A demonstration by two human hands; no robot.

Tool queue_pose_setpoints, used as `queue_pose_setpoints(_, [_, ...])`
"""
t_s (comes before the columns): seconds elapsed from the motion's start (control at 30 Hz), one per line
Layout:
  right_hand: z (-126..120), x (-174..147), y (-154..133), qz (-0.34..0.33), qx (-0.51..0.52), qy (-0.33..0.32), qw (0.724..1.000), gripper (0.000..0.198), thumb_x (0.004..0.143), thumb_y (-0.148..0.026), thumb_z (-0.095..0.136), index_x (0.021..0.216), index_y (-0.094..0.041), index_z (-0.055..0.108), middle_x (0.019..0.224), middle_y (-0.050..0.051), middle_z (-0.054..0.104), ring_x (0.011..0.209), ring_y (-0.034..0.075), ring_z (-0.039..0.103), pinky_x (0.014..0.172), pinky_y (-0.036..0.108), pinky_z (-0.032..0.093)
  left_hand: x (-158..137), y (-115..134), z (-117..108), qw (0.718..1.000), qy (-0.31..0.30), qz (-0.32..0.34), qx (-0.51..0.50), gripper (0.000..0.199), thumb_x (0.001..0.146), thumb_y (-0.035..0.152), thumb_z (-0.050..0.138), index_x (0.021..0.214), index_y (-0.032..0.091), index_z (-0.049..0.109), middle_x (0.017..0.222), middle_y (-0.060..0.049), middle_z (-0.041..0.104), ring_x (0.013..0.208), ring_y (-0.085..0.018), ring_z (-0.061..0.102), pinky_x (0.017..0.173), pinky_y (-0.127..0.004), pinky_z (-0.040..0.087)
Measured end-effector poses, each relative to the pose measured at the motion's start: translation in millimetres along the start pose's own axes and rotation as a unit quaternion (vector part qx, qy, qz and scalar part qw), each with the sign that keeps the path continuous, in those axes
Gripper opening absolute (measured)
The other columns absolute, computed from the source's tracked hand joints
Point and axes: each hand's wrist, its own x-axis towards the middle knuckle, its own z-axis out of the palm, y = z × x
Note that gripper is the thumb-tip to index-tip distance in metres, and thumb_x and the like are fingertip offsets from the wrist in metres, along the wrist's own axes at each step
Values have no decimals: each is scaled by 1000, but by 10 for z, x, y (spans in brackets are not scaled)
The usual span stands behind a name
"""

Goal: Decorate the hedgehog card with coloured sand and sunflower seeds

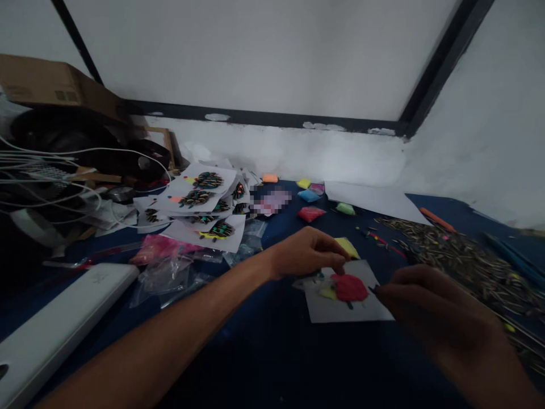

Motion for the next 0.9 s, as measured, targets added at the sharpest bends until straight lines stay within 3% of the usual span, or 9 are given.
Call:
queue_pose_setpoints(0.17, [-56, -71, 5, -139, -137, -34, 980, 28, 96, -36, 51, 84, -24, 74, 82, 5, 67, 61, 13, 67, 50, 21, 52, 24, -38, -77, 985, 67, -38, 154, 22, 86, 17, 55, 94, 7, 73, 79, -7, 73, 63, -10, 58, 58, -19, 42])
queue_pose_setpoints(0.27, [-46, -79, 29, -187, -180, -44, 965, 30, 98, -31, 46, 85, -22, 72, 80, 5, 67, 59, 11, 67, 50, 18, 52, 37, -97, -102, 969, 78, -81, 218, 26, 80, 8, 51, 93, 7, 74, 76, -6, 73, 64, -11, 60, 57, -18, 41])
queue_pose_setpoints(0.47, [36, -104, 113, -203, -211, -57, 954, 30, 99, -27, 44, 86, -20, 71, 84, 5, 67, 63, 11, 68, 52, 18, 53, 46, -142, -107, 963, 64, -111, 236, 33, 77, 6, 48, 97, 8, 74, 80, -6, 74, 70, -13, 64, 60, -18, 44])
queue_pose_setpoints(0.9, [85, -130, 152, -206, -231, -85, 947, 32, 100, -26, 42, 87, -19, 70, 84, 7, 65, 63, 13, 67, 50, 21, 53, 57, -173, -118, 963, 61, -99, 243, 32, 75, 7, 50, 93, 10, 76, 78, -5, 73, 72, -13, 65, 61, -18, 45])
